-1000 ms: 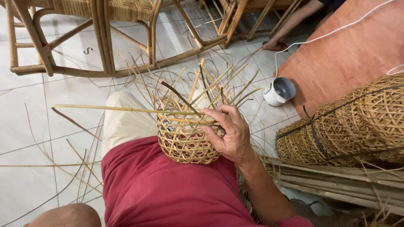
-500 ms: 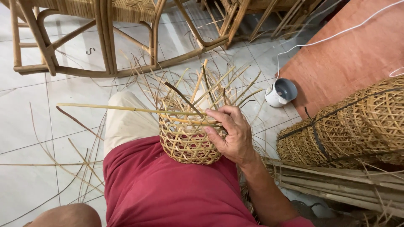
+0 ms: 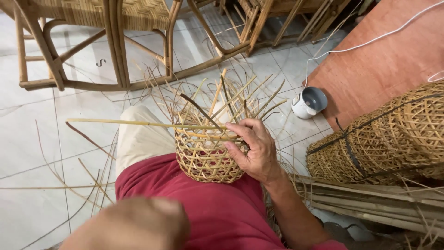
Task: A person is weaving a small basket using thin, flexible strips of natural material, working at a steady and efficient pace.
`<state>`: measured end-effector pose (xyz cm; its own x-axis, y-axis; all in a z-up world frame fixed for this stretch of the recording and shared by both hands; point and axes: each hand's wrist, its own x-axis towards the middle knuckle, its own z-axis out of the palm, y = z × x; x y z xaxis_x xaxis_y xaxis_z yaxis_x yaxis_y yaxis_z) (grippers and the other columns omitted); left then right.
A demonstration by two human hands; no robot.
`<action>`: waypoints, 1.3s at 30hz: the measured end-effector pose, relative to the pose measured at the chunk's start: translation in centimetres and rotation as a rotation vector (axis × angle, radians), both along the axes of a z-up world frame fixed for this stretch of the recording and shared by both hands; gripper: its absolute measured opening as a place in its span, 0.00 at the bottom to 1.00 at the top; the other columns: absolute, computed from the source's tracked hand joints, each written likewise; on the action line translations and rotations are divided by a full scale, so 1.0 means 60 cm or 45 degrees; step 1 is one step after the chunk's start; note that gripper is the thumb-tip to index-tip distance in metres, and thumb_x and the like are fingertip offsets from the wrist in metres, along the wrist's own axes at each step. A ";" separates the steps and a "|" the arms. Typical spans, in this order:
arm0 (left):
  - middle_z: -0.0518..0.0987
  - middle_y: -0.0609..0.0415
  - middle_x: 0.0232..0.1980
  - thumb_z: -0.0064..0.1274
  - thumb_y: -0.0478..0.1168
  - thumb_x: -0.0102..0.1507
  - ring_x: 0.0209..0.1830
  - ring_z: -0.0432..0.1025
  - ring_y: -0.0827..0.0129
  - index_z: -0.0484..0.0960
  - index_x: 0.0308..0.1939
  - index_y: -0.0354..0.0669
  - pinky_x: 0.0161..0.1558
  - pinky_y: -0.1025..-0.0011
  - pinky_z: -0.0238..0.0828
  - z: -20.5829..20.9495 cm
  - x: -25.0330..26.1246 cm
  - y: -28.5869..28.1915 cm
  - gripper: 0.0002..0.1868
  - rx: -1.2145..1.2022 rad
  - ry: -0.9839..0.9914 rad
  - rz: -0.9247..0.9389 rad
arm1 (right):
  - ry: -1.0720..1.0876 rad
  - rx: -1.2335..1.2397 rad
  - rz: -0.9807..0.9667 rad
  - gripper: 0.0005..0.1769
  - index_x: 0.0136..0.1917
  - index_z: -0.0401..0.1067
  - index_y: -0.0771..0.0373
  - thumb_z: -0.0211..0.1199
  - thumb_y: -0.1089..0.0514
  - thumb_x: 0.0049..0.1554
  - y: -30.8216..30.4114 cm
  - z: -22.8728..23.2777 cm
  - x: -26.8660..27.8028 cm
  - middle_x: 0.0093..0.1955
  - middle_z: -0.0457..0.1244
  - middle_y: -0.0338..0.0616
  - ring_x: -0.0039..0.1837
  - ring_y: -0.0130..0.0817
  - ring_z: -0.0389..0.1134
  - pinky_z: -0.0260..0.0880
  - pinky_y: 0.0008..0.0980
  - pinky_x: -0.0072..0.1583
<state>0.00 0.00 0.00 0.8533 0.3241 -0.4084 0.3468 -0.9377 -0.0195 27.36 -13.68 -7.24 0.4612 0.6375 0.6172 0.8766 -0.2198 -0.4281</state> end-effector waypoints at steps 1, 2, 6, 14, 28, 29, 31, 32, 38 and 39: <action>0.78 0.53 0.31 0.50 0.50 0.47 0.35 0.76 0.49 0.75 0.37 0.50 0.35 0.50 0.72 0.074 0.066 0.043 0.17 0.069 0.012 0.021 | -0.084 -0.058 -0.006 0.25 0.69 0.71 0.53 0.68 0.47 0.61 0.000 0.004 -0.002 0.56 0.60 0.44 0.50 0.32 0.65 0.74 0.28 0.43; 0.78 0.53 0.31 0.50 0.50 0.47 0.35 0.76 0.49 0.75 0.37 0.50 0.35 0.50 0.72 0.081 0.073 0.065 0.17 0.072 0.012 0.013 | -0.084 -0.055 -0.013 0.25 0.69 0.71 0.53 0.68 0.47 0.61 0.000 0.003 -0.002 0.56 0.60 0.44 0.50 0.32 0.65 0.74 0.28 0.43; 0.74 0.61 0.27 0.66 0.45 0.60 0.25 0.67 0.77 0.85 0.48 0.45 0.30 0.77 0.65 0.053 0.085 0.108 0.15 -1.774 -1.238 -0.312 | -0.110 -0.058 -0.029 0.25 0.69 0.71 0.53 0.67 0.46 0.61 0.001 0.000 0.001 0.57 0.60 0.44 0.50 0.32 0.65 0.74 0.29 0.44; 0.67 0.61 0.26 0.65 0.34 0.60 0.25 0.60 0.78 0.85 0.51 0.38 0.30 0.78 0.61 -0.048 0.078 0.117 0.15 -1.894 -1.137 -0.033 | -0.113 -0.039 -0.044 0.25 0.69 0.71 0.50 0.66 0.42 0.62 0.004 -0.012 0.003 0.57 0.61 0.43 0.52 0.33 0.67 0.74 0.34 0.47; 0.69 0.63 0.21 0.69 0.30 0.55 0.18 0.61 0.82 0.85 0.52 0.36 0.24 0.82 0.60 -0.164 0.102 0.132 0.20 -1.883 -1.285 -0.198 | -0.089 -0.007 -0.020 0.24 0.68 0.71 0.51 0.63 0.41 0.63 0.005 -0.023 0.005 0.55 0.59 0.44 0.47 0.31 0.62 0.72 0.29 0.43; 0.69 0.63 0.21 0.69 0.30 0.55 0.18 0.61 0.82 0.85 0.52 0.36 0.24 0.82 0.60 -0.157 0.103 0.128 0.20 -1.880 -1.284 -0.200 | -0.088 -0.004 -0.021 0.24 0.68 0.71 0.51 0.63 0.41 0.63 0.006 -0.023 0.007 0.55 0.59 0.44 0.47 0.31 0.62 0.72 0.29 0.43; 0.71 0.65 0.20 0.68 0.37 0.55 0.17 0.61 0.83 0.87 0.48 0.38 0.23 0.83 0.61 -0.146 0.102 0.119 0.18 -1.692 -1.350 -0.101 | -0.076 0.045 0.020 0.24 0.69 0.71 0.52 0.64 0.43 0.64 0.007 -0.025 0.007 0.55 0.59 0.43 0.40 0.24 0.58 0.68 0.21 0.36; 0.71 0.65 0.20 0.68 0.37 0.55 0.17 0.61 0.83 0.87 0.48 0.38 0.23 0.83 0.61 -0.124 0.106 0.119 0.18 -1.689 -1.348 -0.095 | -0.070 0.045 0.023 0.24 0.69 0.71 0.52 0.64 0.43 0.64 0.005 -0.025 0.009 0.55 0.59 0.43 0.40 0.24 0.58 0.68 0.21 0.36; 0.83 0.56 0.47 0.63 0.46 0.61 0.39 0.75 0.63 0.81 0.54 0.47 0.44 0.64 0.70 -0.062 0.152 0.134 0.19 -0.535 -1.401 -0.431 | -0.114 -0.057 -0.036 0.25 0.68 0.73 0.49 0.61 0.37 0.63 0.004 -0.016 0.006 0.55 0.61 0.41 0.51 0.32 0.64 0.66 0.39 0.52; 0.81 0.55 0.48 0.64 0.50 0.61 0.44 0.74 0.60 0.81 0.55 0.48 0.48 0.61 0.70 -0.060 0.162 0.135 0.21 -0.438 -1.423 -0.414 | -0.118 -0.025 -0.013 0.25 0.68 0.72 0.51 0.62 0.39 0.63 0.005 -0.020 0.008 0.55 0.60 0.42 0.50 0.32 0.63 0.68 0.36 0.50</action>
